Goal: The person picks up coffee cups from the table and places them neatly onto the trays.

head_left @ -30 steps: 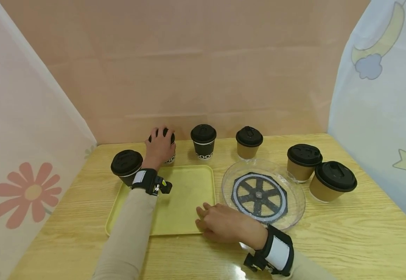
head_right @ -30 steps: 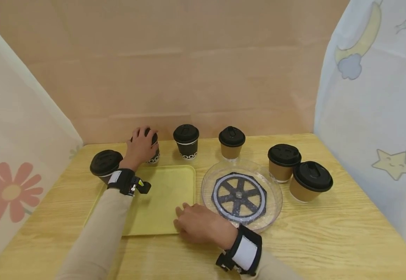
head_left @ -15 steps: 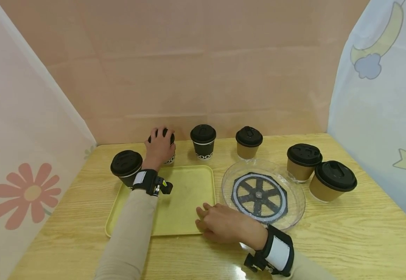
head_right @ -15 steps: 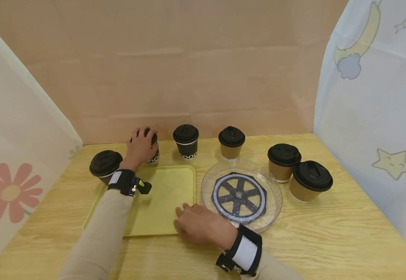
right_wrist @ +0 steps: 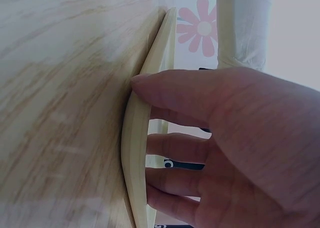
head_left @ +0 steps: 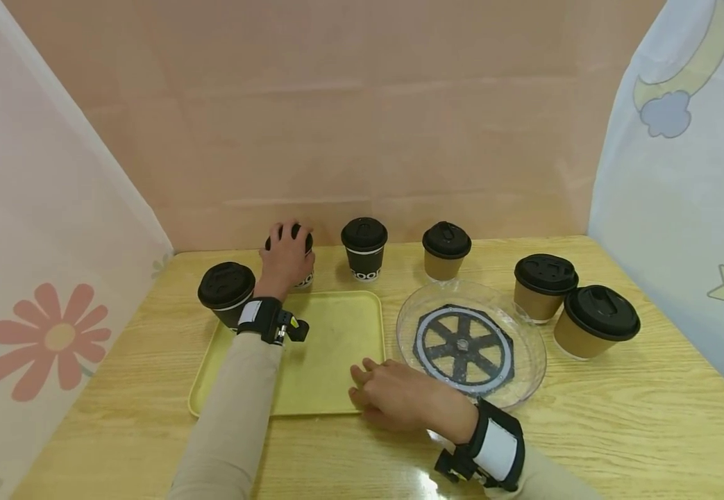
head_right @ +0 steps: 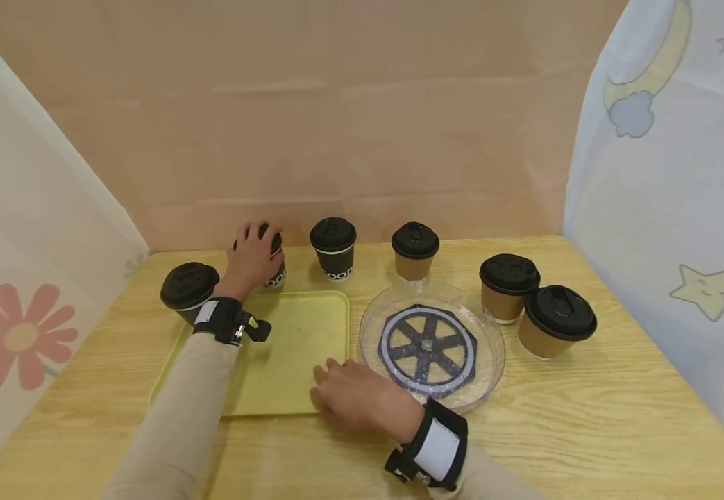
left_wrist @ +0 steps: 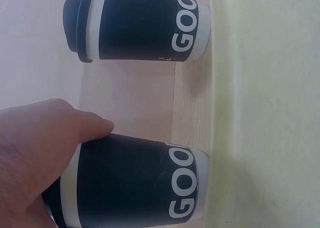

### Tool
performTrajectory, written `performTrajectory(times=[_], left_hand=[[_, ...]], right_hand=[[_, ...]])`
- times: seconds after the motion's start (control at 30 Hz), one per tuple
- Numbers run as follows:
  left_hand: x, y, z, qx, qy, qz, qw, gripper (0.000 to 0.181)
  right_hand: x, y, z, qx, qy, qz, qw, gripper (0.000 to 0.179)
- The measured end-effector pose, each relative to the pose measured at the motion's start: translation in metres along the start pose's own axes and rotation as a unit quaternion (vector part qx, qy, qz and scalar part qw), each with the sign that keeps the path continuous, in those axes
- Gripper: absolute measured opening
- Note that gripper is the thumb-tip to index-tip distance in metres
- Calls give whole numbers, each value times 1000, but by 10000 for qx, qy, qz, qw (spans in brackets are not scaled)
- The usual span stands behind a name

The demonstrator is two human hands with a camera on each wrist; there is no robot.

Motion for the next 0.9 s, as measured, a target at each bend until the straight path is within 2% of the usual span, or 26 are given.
performTrajectory(times=[0.47,0.9], left_hand=[[3,-2,0,5,90,238,9997,48],[5,-3,2,4,98,331,9994,46]], right_hand=[[0,0,-1,9,-40,51,10000,31],[0,2,1,40,-49,4,10000,32]])
Point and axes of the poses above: each hand's wrist, its own x-axis away from the middle knuckle, its own y-axis out of the palm, z = x × y, the point moved 9 cm from there along -x, towards the middle knuckle, and after that the axes turned 11 degrees about -z, right-handed, at the moved point
